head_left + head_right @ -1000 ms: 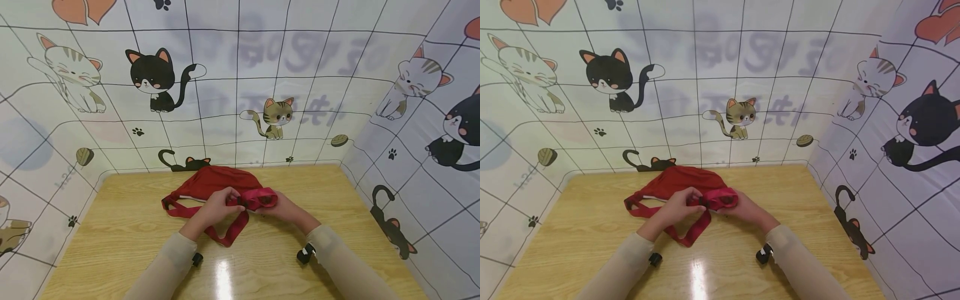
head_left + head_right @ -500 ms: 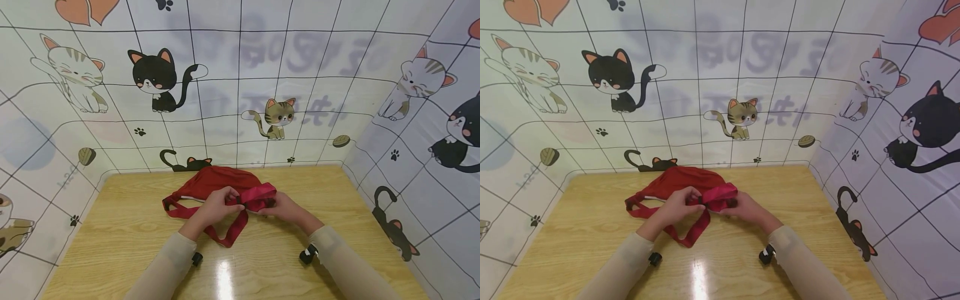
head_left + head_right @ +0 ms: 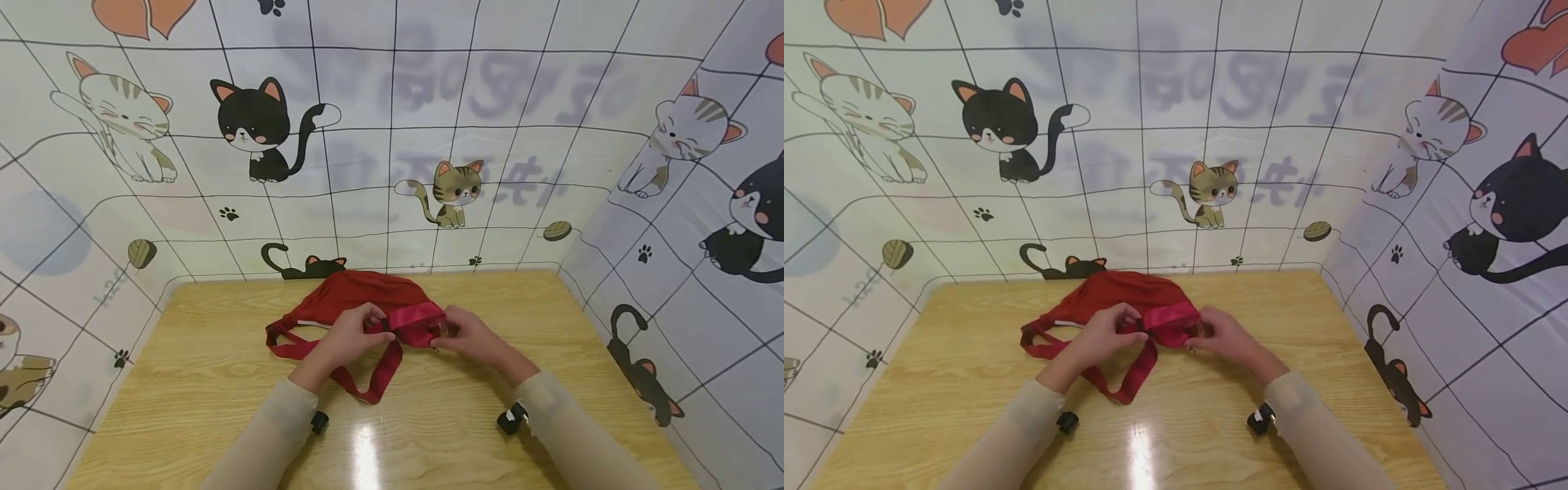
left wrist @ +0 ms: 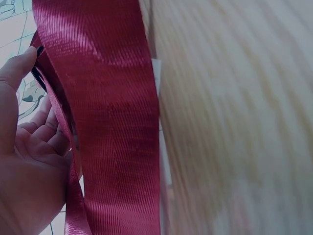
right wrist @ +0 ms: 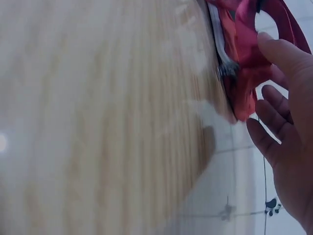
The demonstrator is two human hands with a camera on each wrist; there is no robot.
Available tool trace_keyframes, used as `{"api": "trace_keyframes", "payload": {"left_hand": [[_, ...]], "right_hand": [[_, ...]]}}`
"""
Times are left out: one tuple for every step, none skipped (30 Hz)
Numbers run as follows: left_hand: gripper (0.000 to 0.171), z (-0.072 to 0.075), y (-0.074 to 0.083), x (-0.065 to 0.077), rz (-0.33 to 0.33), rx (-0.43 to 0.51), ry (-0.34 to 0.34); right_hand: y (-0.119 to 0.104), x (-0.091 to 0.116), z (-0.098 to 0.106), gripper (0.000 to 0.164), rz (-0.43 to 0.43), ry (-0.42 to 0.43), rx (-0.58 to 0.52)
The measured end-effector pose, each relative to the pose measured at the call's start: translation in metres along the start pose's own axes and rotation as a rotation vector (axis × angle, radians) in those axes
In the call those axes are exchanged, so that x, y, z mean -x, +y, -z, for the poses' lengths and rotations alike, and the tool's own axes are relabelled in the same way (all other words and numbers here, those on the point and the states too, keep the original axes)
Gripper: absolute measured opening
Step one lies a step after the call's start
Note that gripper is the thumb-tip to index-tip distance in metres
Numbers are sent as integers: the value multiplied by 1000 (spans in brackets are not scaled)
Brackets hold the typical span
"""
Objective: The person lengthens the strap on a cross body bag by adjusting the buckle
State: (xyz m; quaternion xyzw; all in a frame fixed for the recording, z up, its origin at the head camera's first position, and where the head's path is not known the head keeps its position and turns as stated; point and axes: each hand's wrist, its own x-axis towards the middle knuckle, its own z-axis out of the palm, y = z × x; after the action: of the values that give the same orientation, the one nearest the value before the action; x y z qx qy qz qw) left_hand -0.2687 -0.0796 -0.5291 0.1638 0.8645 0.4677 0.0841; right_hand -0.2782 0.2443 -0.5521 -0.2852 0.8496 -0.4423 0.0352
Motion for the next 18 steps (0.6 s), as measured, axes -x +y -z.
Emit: {"api": "trace_keyframes", "payload": {"left_hand": [[39,0,0,0,-1,0,-1],[39,-1,0,0,-3,0,-2],[40,-2,0,-1,-9,1,-2],[40,-3,0,-1,-14,1,-4],[40,-3,0,-2,-20,3,-5],[40,-4,0,-2,-25,3,-5],[40,-4,0,-3,-29,5,-4],[40,-5,-1,-3,-32,6,-3],[39,-5,0,-3,-34,8,-3],[39,-5,0,-3,-34,8,-2],[39,-5,0,-4,-31,8,-1],[38,-5,0,-3,-28,8,-1],[38,-5,0,-4,-25,9,-3],[38,-5,0,-4,-24,8,-4],[39,-5,0,-3,-20,10,-6],[39,-5,1,-3,-19,10,-9],[39,-5,2,-3,-18,12,-11],[40,-5,2,-3,-18,13,-13]], "right_hand": [[-2,1,-1,30,17,-5,22],[-5,1,-2,34,36,-11,53],[-8,3,-4,38,48,-13,95],[-11,4,-6,42,59,-9,137],[-14,5,-8,45,71,-2,183],[-18,6,-11,47,75,7,228],[-23,7,-14,50,76,18,279],[-27,7,-17,51,82,30,339],[-31,6,-20,52,84,41,399],[-36,5,-24,54,92,52,450],[-40,4,-27,56,98,59,507],[-43,3,-31,58,103,64,558],[-45,2,-34,59,112,74,608],[-46,0,-38,61,115,80,649],[-46,0,-41,60,116,89,686],[-46,0,-44,58,121,101,718],[-45,0,-46,57,124,112,751],[-43,0,-48,54,129,124,776]]}}
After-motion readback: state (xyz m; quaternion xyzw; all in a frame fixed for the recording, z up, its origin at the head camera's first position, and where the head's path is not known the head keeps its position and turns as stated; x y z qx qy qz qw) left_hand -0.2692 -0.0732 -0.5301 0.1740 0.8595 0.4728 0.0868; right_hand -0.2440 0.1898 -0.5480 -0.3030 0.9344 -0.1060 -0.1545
